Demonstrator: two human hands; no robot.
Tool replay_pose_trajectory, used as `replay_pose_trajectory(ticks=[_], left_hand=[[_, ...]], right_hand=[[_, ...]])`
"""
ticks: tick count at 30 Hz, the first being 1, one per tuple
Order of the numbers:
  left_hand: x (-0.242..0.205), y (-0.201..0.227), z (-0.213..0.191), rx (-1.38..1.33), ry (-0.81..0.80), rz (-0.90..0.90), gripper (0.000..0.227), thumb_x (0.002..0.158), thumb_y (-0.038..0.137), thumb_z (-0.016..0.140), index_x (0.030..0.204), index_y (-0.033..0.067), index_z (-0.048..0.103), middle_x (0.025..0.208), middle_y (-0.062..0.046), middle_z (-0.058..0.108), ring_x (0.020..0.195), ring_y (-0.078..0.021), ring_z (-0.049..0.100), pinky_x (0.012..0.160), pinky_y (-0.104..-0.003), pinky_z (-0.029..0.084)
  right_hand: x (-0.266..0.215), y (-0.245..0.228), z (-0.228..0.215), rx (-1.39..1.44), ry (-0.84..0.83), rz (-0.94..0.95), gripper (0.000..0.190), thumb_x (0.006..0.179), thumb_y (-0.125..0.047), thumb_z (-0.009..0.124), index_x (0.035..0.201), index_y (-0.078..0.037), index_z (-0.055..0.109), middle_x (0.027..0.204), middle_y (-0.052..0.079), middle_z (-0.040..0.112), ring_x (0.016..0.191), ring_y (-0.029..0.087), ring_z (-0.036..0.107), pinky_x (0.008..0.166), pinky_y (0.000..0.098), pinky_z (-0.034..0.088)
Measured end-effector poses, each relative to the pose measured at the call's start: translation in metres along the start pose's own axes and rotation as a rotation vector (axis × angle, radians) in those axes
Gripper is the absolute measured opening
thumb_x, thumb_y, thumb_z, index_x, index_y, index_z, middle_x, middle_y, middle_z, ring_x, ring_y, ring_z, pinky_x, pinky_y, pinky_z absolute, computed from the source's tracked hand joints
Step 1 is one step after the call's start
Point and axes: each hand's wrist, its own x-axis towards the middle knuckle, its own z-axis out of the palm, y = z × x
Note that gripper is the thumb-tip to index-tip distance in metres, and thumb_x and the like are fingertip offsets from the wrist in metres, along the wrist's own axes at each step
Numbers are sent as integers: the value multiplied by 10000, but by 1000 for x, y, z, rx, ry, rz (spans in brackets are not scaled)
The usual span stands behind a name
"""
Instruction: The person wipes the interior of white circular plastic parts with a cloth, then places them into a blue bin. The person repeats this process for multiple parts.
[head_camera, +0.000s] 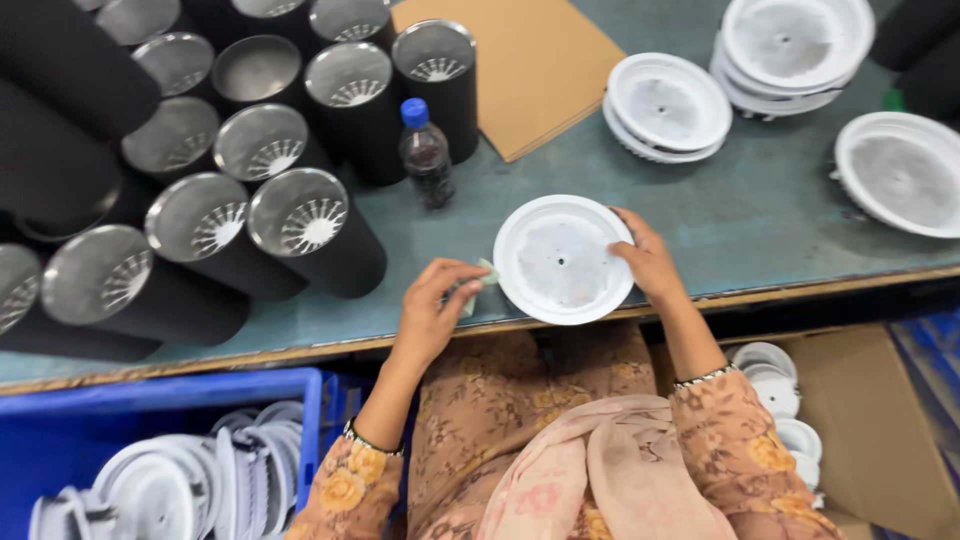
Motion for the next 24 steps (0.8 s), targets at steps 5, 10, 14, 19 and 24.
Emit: replay_pose_trajectory(ticks=[5,10,14,19,24], left_hand=[[-1,19,18,86,-86,-26,136,901,83,733,1030,86,778,935,-63,661,850,-203,660,761,-310,531],[11,13,33,132,-114,-42,108,888,91,760,993,92,788,894,-66,655,799,-212,645,728,-317,517],[31,-3,38,135,-159,-62,103,885,115,750,974,105,800,900,-65,664,834,-213,662,780,-328,525],[74,-21,44,158,-130,-50,100,868,161,769,948,107,796,926,-71,661,863,-233,659,801,-345,521],[120,-29,53,219,-168,24,89,865,138,768,941,94,784,932,-83,646,887,-250,653,805,-356,509]], right_hand=[[-13,-11,3,-82,66,33,568,836,29,584,1401,-18,574,1231,69,680,1116,150,630,985,270,477],[-10,-22,3,-64,41,30,513,908,5,591,1419,-23,560,1222,47,674,1100,111,604,988,246,462],[-11,-25,1,26,105,49,511,931,0,580,1437,-42,523,1194,27,661,1063,95,591,959,244,475],[-13,-27,-1,85,120,-48,466,935,33,546,1397,-32,544,1191,31,634,1087,98,579,987,242,465],[-14,-27,0,100,124,-38,489,924,37,538,1406,-42,542,1192,37,639,1090,97,586,983,244,469]])
